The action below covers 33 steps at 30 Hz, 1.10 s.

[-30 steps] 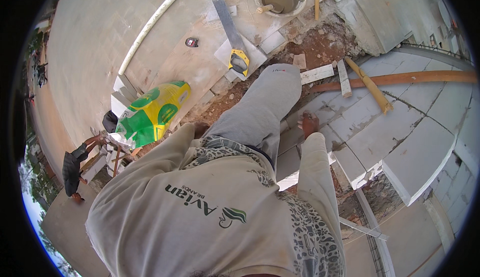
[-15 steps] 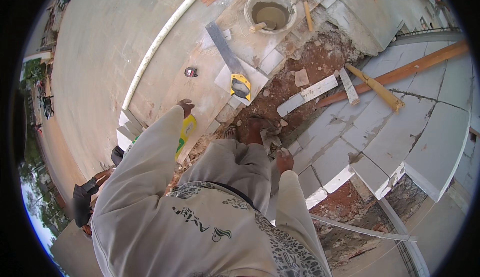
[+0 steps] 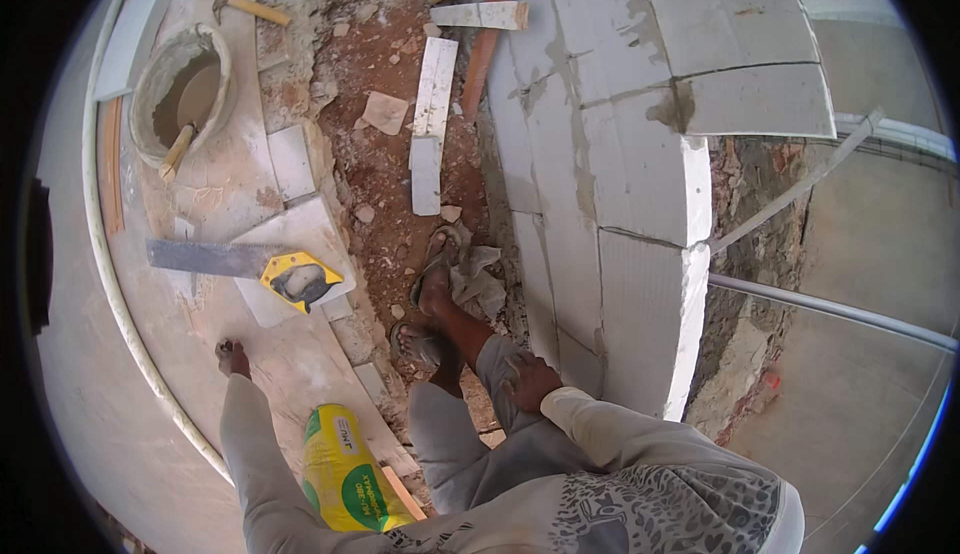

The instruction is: The person uses a hammer to adjust a white block on a wall, then measures a block with a tape measure. They pick up a smaller block, apply mortar to it with a trowel, and place it into a gap at the base of the wall, pressing it into position.

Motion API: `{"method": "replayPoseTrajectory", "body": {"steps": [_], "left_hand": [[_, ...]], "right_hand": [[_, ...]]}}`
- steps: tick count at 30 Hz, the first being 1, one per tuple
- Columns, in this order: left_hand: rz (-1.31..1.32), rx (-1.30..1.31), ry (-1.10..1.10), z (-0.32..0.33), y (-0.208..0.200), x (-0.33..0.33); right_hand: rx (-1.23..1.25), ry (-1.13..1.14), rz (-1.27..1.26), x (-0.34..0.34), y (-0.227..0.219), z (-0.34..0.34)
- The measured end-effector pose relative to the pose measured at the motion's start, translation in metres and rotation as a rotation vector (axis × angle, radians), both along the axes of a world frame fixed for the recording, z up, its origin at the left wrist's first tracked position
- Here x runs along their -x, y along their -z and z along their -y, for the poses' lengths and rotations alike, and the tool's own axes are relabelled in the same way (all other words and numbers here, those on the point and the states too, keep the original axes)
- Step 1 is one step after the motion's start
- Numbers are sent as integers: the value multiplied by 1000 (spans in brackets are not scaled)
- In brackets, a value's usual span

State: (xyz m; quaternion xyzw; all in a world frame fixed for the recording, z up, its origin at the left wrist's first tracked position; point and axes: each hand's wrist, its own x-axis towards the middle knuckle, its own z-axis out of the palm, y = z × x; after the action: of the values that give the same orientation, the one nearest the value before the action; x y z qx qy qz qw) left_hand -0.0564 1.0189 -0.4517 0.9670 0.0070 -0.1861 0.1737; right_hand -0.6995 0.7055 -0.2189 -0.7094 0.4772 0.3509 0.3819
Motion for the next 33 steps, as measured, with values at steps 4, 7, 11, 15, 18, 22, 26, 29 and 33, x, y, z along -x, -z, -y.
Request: {"method": "replayPoseTrajectory", "body": {"steps": [4, 7, 11, 15, 18, 22, 26, 29, 33], "left_hand": [[-31, -482, 126, 40, 11, 106], [-351, 351, -640, 29, -33, 184], [-829, 453, -554, 23, -155, 287], [-1189, 644, -497, 29, -243, 346], [-1360, 642, -468, 85, -338, 368], [-1558, 829, -212, 134, -413, 375], [-1564, 682, 71, 186, -470, 369], [-1409, 513, 335, 228, -501, 371], [-1471, 614, 677, 270, -496, 354]], "right_hand": [[-11, -70, -167, 34, -22, -5], [-96, -143, -151, 27, -28, -20], [-21, -277, -58, 2, -27, -45], [-159, -145, 481, -39, -87, -47], [-270, 35, 711, -83, -138, -59], [-362, -64, 721, -115, -218, -21], [-321, -68, 860, -92, -274, 26], [-218, -17, 731, -73, -277, 50], [-165, 143, 800, -66, -322, 80]]}}
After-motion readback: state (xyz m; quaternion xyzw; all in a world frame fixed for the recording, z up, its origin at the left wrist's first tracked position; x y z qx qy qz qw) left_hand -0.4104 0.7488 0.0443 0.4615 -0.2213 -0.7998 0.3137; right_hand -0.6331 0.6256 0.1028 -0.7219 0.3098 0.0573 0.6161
